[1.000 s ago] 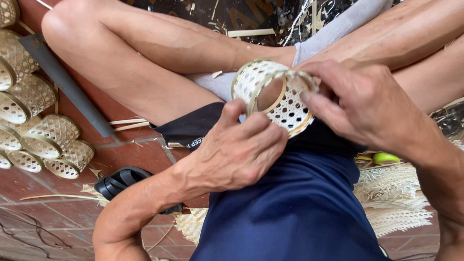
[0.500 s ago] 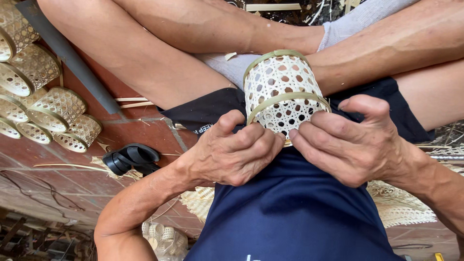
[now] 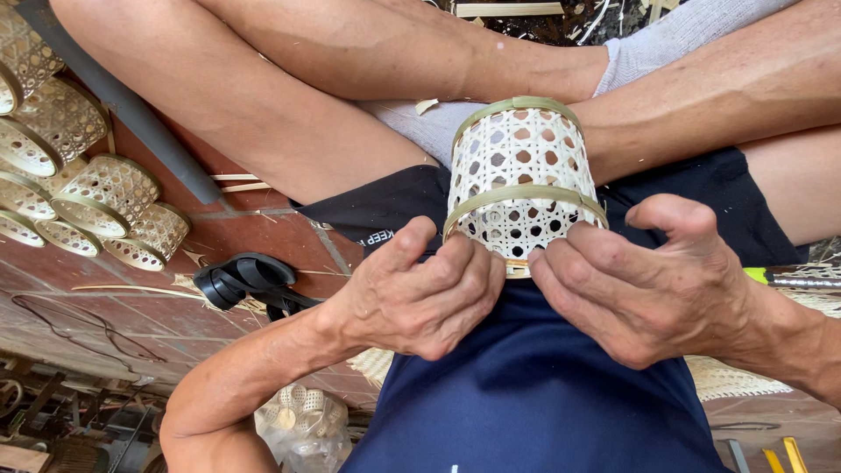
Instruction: The person sits on the floor assembling a woven bamboo basket/lampshade. They bend and fit thin bamboo strips, press a woven cylinder into shape, attach a rim strip around the edge, trim strip ends with pliers, and fit a woven circular base into the bottom of the basket.
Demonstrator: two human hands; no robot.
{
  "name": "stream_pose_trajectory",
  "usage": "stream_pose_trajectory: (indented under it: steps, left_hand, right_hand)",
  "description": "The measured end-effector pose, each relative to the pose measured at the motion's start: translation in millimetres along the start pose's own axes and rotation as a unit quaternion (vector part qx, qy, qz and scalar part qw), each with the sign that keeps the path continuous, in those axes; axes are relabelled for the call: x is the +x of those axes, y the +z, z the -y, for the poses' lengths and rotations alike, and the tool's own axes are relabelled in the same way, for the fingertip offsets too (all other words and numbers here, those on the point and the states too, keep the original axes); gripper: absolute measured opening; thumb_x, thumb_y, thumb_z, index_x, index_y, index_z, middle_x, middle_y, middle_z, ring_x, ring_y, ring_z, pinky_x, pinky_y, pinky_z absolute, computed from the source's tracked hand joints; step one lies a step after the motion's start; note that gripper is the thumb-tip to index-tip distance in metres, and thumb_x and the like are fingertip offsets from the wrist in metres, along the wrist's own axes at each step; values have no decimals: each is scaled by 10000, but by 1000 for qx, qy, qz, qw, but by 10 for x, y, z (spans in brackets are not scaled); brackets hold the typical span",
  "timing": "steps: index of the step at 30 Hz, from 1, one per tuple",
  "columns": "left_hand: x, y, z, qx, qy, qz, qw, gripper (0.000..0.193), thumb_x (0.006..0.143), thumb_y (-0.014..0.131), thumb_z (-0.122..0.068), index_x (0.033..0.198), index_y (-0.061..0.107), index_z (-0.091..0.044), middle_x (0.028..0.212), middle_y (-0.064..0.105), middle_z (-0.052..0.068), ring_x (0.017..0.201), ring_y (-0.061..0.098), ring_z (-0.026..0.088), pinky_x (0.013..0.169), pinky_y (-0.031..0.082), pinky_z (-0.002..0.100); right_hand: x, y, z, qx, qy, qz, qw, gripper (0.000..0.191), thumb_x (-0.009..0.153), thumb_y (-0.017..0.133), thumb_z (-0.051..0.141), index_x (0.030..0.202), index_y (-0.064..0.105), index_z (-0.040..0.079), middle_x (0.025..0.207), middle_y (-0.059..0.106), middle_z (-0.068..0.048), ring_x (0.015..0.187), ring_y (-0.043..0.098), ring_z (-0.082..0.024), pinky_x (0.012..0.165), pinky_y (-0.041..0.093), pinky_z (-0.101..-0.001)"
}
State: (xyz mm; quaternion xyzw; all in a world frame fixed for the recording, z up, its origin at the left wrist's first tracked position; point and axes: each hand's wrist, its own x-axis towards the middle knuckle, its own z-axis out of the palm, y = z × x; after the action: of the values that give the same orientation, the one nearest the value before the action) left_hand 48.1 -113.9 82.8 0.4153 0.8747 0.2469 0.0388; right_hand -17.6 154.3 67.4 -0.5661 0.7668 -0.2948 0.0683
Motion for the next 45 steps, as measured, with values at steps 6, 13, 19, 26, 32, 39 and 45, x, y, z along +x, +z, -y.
stream_pose_trajectory:
  steps: [6, 13, 19, 26, 32, 39, 45]
  left_hand:
    - [38, -98, -44, 3, -21, 36, 999, 369, 885, 674, -265, 1136, 724, 1, 1101, 625, 95, 1108, 584, 240, 903, 451, 433]
    - [-57, -16, -118, 31, 16, 39, 999, 387, 853, 660, -276, 1123, 739, -10, 1178, 633, 84, 1095, 555, 215, 874, 436, 417]
    - [-112, 95, -2, -2, 70, -41, 997, 308, 896, 657, -161, 1118, 731, 38, 1132, 659, 130, 1103, 607, 243, 885, 501, 399]
    - [-19, 21, 13, 35, 53, -4, 998, 297, 862, 650, -154, 1064, 728, 50, 1096, 666, 116, 1081, 616, 237, 846, 474, 404]
    - [407, -103, 780, 73, 92, -71, 991, 402, 778, 690, -213, 1096, 712, 33, 1102, 649, 130, 1088, 601, 276, 978, 519, 456]
    - [867, 430, 1640, 41, 57, -67, 995, 324, 899, 649, -159, 1140, 660, 57, 1120, 605, 119, 1137, 560, 298, 1030, 464, 458]
    - [775, 592, 1792, 30, 38, -49, 998, 361, 882, 637, -139, 1172, 677, 72, 1127, 614, 145, 1115, 568, 292, 1038, 463, 464]
  right_hand:
    - [58, -26, 94, -21, 23, 13, 999, 251, 811, 687, 197, 1005, 772, 64, 950, 670, 14, 956, 628, -146, 824, 361, -398]
    - [-25, 10, 242, -79, 14, 18, 997, 210, 819, 689, 203, 971, 770, 82, 953, 677, 35, 947, 599, -121, 839, 331, -382]
    - [-28, 39, 260, -128, -4, 13, 992, 148, 850, 661, 206, 908, 752, 105, 1022, 715, 19, 969, 602, -93, 805, 287, -364]
    - [-145, 88, 87, -68, -20, -17, 997, 212, 813, 674, 206, 950, 781, 86, 1003, 710, 35, 956, 614, -99, 817, 305, -361]
    - [291, -254, -611, -201, -47, -40, 978, 215, 807, 712, 235, 937, 807, 94, 938, 689, 15, 913, 657, -138, 729, 445, -347]
    - [608, -104, -1518, -220, -42, 11, 975, 217, 788, 710, 212, 991, 760, 152, 940, 658, 61, 953, 646, -123, 857, 423, -318]
    - [643, -61, -1741, -135, 5, 38, 990, 264, 757, 720, 220, 991, 770, 107, 931, 666, 40, 981, 629, -145, 880, 383, -414]
